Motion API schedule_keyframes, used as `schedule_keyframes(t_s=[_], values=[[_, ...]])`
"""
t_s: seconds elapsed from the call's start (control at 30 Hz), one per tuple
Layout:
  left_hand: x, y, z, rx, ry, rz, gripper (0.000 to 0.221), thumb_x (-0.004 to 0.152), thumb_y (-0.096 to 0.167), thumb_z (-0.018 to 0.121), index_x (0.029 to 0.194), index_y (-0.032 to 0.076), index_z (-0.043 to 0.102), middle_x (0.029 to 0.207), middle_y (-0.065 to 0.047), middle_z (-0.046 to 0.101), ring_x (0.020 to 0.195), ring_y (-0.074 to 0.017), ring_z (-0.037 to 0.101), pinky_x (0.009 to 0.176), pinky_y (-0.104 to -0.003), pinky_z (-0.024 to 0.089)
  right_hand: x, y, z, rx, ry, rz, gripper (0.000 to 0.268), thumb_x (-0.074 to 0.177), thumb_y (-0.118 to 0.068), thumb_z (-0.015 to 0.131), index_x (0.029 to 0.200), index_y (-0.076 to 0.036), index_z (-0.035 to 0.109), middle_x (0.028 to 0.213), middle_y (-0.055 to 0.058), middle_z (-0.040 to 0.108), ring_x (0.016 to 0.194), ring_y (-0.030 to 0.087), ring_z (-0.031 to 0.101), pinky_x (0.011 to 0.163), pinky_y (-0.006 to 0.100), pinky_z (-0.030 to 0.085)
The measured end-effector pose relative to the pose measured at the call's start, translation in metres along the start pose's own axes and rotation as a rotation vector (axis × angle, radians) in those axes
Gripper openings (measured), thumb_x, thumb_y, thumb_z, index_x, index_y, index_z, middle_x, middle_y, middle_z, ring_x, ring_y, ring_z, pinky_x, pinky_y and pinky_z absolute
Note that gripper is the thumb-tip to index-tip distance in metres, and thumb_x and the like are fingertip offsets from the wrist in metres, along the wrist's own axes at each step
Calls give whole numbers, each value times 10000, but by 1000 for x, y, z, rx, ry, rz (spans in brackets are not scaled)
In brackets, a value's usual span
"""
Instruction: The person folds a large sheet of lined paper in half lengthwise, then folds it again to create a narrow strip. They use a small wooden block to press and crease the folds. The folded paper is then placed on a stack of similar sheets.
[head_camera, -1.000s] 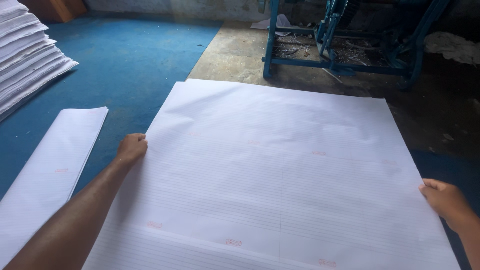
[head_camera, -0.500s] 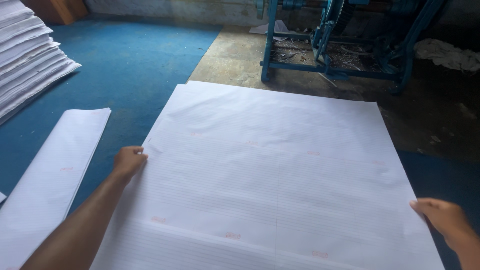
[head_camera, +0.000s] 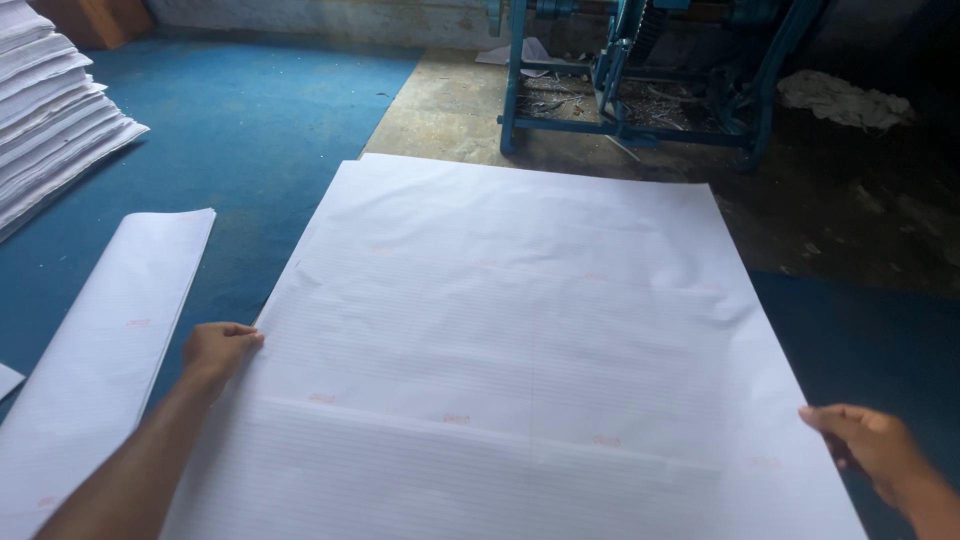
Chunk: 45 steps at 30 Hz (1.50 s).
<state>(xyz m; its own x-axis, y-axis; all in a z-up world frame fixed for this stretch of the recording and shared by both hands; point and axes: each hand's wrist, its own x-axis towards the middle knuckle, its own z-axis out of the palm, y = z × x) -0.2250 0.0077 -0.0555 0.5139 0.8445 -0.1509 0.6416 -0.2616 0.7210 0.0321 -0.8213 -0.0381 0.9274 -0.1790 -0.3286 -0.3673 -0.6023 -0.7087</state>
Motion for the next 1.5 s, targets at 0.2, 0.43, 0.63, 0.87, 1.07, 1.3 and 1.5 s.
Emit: schedule_keyframes(t_s=[0.2, 0.43, 0.63, 0.87, 1.07, 1.3, 1.5], values=[[0, -12, 12, 10, 8, 33, 212, 820, 211, 823, 994, 90, 829, 1015, -132, 802, 908, -240, 754, 873, -364, 585, -35, -59, -29, -93, 38, -94, 329, 869, -283, 794, 742, 3, 694, 559, 104, 527, 493, 206, 428, 490, 318, 352], [-28, 5, 41, 77, -45, 17, 195, 798, 236, 834, 967, 140, 830, 1023, -84, 795, 942, -226, 751, 945, -350, 569, -74, -102, -63, -131, 105, -189, 346, 943, -260, 756, 780, 32, 663, 562, 192, 612, 475, 251, 562, 484, 377, 479], [-72, 26, 54, 28, -101, 51, 171, 787, 211, 824, 941, 139, 827, 987, -70, 800, 921, -210, 754, 935, -350, 579, -118, -155, -59, -148, 169, -235, 296, 931, -259, 758, 875, 24, 692, 657, 194, 641, 523, 242, 585, 515, 369, 491], [-105, 36, 62, -35, -129, 80, 159, 792, 221, 814, 912, 117, 814, 944, -88, 794, 892, -228, 761, 891, -363, 598, -187, -225, 9, -288, 78, -238, 320, 934, -288, 705, 1007, 20, 746, 828, 217, 728, 701, 289, 661, 653, 398, 515], [-117, 32, 63, 4, -105, 165, 149, 770, 226, 789, 858, 109, 819, 896, -108, 788, 858, -260, 749, 851, -390, 589, -208, -257, 106, -288, -84, -371, 256, 870, -242, 718, 934, 2, 764, 805, 160, 772, 682, 229, 735, 636, 369, 599], [-112, 31, 63, 158, -44, 352, 105, 792, 139, 709, 835, 78, 783, 882, -183, 759, 873, -347, 731, 865, -444, 582, -234, -253, 233, -519, -88, -549, 234, 807, -291, 752, 771, -68, 815, 722, 93, 774, 662, 200, 720, 744, 346, 581], [-105, 29, 65, 313, -57, 431, 172, 815, 88, 678, 961, 1, 705, 1000, -232, 705, 959, -394, 690, 864, -475, 569, -263, -256, 305, -444, -150, -504, 230, 810, -267, 722, 755, -47, 765, 695, 144, 767, 618, 240, 748, 651, 381, 631]])
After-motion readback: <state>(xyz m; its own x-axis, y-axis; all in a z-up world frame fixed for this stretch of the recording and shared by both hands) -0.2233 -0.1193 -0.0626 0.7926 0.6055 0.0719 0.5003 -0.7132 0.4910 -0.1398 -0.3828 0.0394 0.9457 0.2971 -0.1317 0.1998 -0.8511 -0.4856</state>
